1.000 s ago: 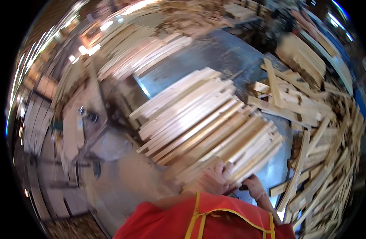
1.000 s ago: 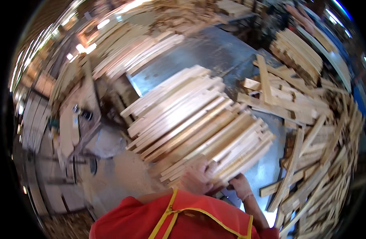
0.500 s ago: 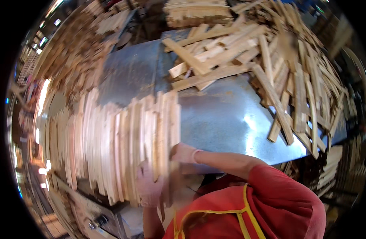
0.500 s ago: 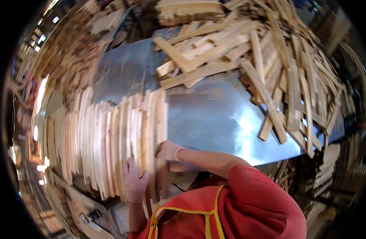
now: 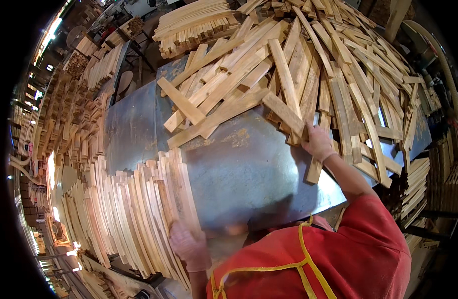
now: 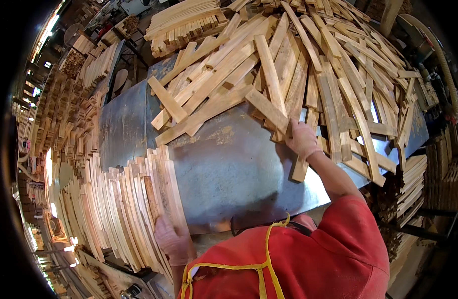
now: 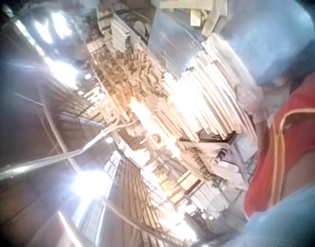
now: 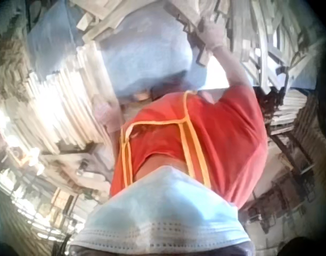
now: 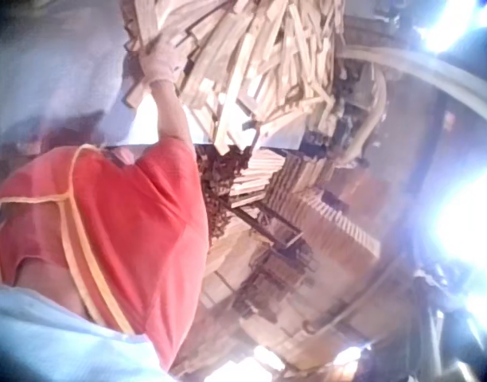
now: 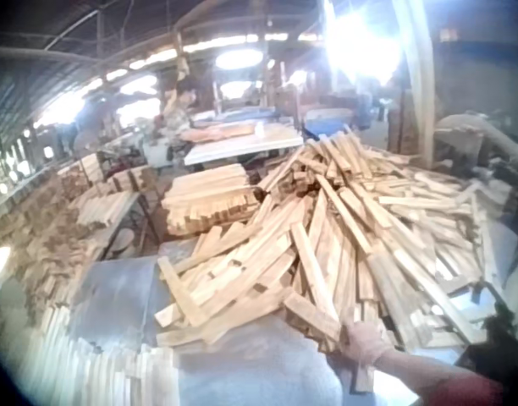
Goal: The person picks up thin wooden planks from a large pile on a metal table and arranges them into a neat, aligned stack. The person repeatedly picks up individual planks or small groups, aligns them, and places them onto the growing stack.
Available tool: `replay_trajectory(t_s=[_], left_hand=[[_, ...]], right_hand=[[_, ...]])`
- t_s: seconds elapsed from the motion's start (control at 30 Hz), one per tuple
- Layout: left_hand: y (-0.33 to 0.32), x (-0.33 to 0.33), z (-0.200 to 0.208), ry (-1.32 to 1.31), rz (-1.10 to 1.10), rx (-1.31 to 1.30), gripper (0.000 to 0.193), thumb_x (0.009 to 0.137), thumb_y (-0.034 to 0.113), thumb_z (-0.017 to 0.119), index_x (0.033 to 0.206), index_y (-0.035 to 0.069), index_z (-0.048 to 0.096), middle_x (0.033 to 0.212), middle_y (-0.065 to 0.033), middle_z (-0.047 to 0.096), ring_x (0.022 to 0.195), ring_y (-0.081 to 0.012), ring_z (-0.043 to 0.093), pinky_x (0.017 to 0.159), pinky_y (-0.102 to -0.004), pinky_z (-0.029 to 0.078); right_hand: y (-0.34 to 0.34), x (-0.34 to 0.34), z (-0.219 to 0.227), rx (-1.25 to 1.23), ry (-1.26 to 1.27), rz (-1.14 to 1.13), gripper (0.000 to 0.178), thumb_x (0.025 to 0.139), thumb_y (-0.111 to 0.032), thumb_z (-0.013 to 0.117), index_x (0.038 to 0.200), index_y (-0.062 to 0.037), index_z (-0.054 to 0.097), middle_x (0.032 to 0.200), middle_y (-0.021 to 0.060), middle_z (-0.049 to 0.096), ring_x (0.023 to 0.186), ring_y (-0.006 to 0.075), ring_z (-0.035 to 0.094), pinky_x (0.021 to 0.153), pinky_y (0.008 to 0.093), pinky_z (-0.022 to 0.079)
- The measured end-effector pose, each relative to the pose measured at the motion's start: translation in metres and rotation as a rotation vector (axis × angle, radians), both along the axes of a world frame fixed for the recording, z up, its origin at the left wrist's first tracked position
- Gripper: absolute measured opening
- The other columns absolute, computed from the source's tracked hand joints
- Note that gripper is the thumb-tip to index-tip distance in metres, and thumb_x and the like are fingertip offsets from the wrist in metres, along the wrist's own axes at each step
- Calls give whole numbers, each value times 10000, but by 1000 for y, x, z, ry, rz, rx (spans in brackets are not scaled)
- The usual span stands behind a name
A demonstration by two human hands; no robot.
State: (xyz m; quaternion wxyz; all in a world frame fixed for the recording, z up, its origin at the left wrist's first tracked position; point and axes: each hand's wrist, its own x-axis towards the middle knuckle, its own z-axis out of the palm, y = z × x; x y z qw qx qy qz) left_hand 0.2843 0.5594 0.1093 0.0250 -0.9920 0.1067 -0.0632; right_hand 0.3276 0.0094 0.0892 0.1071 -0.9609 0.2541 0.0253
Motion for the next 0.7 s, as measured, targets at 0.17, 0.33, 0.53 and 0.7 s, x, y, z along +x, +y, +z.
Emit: replay_trajectory(t_s=[0.17,0.33,0.53,0.7], left_hand=[[-118,5,-1,304,-117,-88,831,812,357,783,1554,94,516,1578,-194,496,1445,-411,456,1201,-545,350],[-173,6,-6,449,-280,-160,851,805,368,804,1560,110,508,1586,-174,492,1450,-388,455,1207,-530,348],[-181,-2,0,682,-197,-581,758,954,390,716,1579,44,461,1525,-191,533,1398,-362,506,1177,-479,386],[-165,28,-47,1357,10,-1754,701,1018,315,705,1564,-39,445,1462,-108,583,1327,-194,547,1138,-367,416]], right_hand=[[-38,62,0,187,-199,4,816,876,-388,779,1541,-50,448,1247,255,651,1161,421,661,990,502,545],[-58,165,10,90,-139,-173,919,842,-357,808,1595,-39,387,1178,240,700,1120,417,692,960,496,559],[-4,93,-1,1340,-534,-176,951,827,-117,747,1662,-37,297,1127,148,698,962,203,683,819,355,596],[144,-14,-36,2340,-296,-144,707,793,-47,700,1463,17,485,1208,144,693,1079,287,698,979,441,595]])
